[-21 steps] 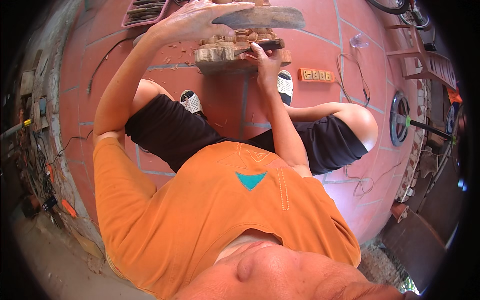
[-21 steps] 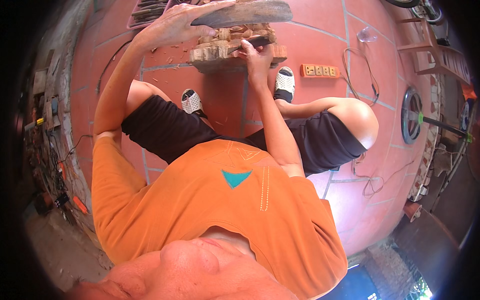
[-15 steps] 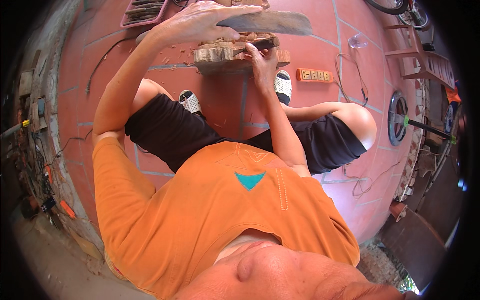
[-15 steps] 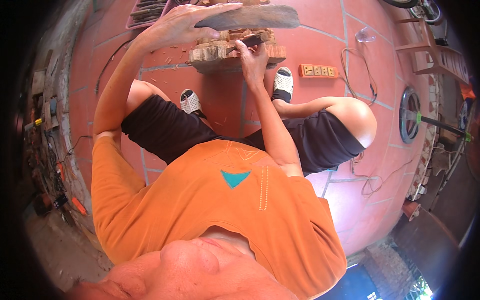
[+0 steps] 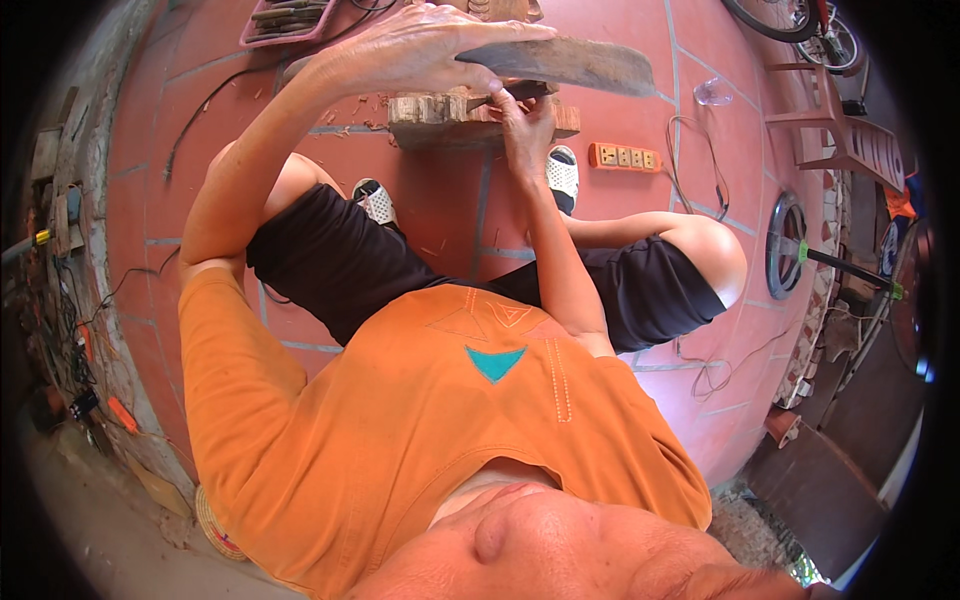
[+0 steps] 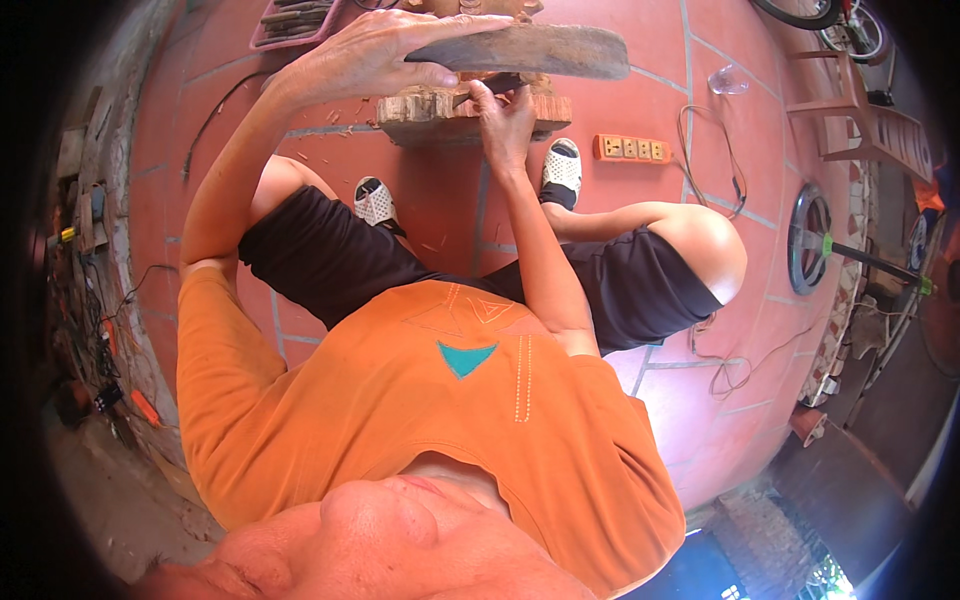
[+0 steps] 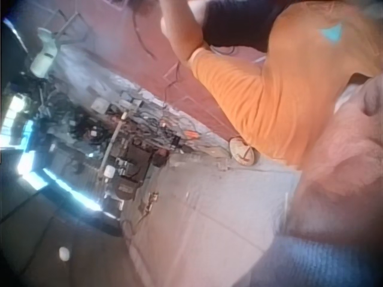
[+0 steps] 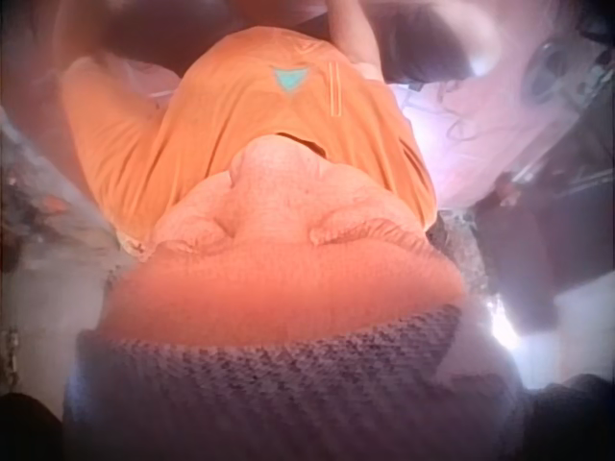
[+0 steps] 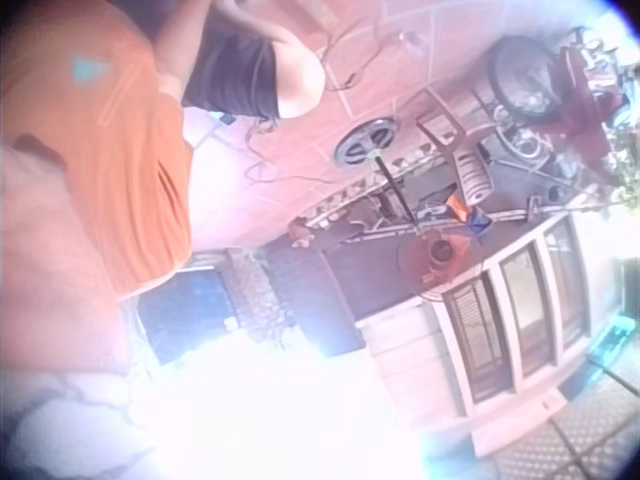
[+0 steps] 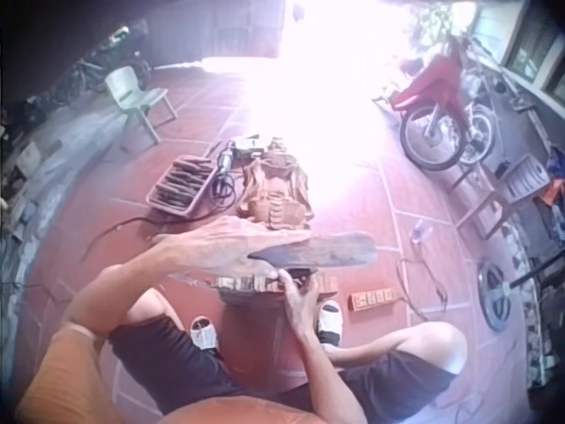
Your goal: The person sits on the floor and carves a wooden sculpture using a chisel and mallet. They repeatedly strike the chisel to shape the wood, occasionally adjusting the sculpture's position.
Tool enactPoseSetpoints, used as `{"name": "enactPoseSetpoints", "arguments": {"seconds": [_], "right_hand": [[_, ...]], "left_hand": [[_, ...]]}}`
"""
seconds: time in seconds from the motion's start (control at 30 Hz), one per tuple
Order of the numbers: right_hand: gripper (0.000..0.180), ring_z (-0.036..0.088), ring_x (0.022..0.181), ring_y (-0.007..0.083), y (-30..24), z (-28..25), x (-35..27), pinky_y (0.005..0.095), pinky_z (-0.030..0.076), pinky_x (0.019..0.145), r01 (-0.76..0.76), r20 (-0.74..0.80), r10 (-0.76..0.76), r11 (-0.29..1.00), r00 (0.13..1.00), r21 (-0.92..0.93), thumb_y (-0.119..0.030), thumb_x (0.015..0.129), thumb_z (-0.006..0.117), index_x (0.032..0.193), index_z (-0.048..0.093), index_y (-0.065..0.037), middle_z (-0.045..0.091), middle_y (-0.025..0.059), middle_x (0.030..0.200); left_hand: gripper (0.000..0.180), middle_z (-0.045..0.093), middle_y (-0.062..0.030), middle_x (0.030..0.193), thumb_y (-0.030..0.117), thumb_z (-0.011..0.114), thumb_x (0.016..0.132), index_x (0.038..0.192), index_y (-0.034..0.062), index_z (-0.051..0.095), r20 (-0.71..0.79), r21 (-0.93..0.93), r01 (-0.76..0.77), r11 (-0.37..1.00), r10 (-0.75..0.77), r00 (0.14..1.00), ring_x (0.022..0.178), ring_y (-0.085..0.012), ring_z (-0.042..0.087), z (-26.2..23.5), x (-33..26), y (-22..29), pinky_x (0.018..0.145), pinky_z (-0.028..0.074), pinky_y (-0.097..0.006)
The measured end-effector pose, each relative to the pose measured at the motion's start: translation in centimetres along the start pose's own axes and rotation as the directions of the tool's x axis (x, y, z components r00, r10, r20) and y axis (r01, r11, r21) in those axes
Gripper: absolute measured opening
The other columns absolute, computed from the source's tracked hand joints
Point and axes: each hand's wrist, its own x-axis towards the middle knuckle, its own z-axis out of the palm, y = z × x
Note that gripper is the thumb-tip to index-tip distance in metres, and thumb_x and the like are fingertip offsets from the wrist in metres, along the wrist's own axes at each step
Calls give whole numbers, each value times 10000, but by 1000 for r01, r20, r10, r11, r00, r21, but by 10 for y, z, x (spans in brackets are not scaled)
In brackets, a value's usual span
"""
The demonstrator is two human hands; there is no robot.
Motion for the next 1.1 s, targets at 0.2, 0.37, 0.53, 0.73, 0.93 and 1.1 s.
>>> {"name": "enactPoseSetpoints", "arguments": {"seconds": [0.2,0.37,0.53,0.73,0.93,1.1], "right_hand": [[227,655,757,107,-3,1,-2,244,532,642,9,19,-8,999,1000,-38,-82,906,735,1059,611,29,701,74,914],[251,666,767,111,-1,5,-1,254,526,651,47,14,-46,994,999,-103,-105,902,742,1065,622,42,720,104,912],[289,682,779,151,0,7,3,294,543,685,76,27,-71,953,997,-294,-147,884,764,1053,634,48,727,141,893],[267,697,784,169,6,5,5,310,552,697,102,7,-104,961,995,-257,-140,866,775,1029,646,28,729,140,886],[265,697,767,175,5,8,4,321,552,683,116,36,-110,959,993,-260,-130,865,772,1023,638,35,729,142,885],[280,692,769,171,7,4,7,296,556,656,52,35,-46,975,998,-217,-119,886,751,1086,613,19,710,103,917]], "left_hand": [[695,650,-219,1202,381,612,930,1541,157,369,-52,14,-63,998,63,997,1056,-365,640,9,0,-9,918,477,-454],[772,657,-192,1250,360,733,845,1535,297,392,-22,116,115,987,-113,993,1054,-258,652,36,4,-24,1012,473,-346],[726,686,-122,1193,385,682,865,1529,322,397,-23,225,22,974,-18,1000,968,-324,661,40,-3,-41,922,508,-433],[704,665,-205,1173,364,642,909,1539,202,374,22,82,42,996,-44,999,1006,-371,645,-2,0,-3,908,483,-461],[720,684,-191,1116,281,670,882,1539,230,380,-57,131,43,990,-36,998,940,-364,651,35,2,-29,891,494,-450],[743,684,-219,1077,270,687,875,1541,220,362,31,173,46,984,-52,998,922,-373,659,23,6,-35,875,501,-458]]}}
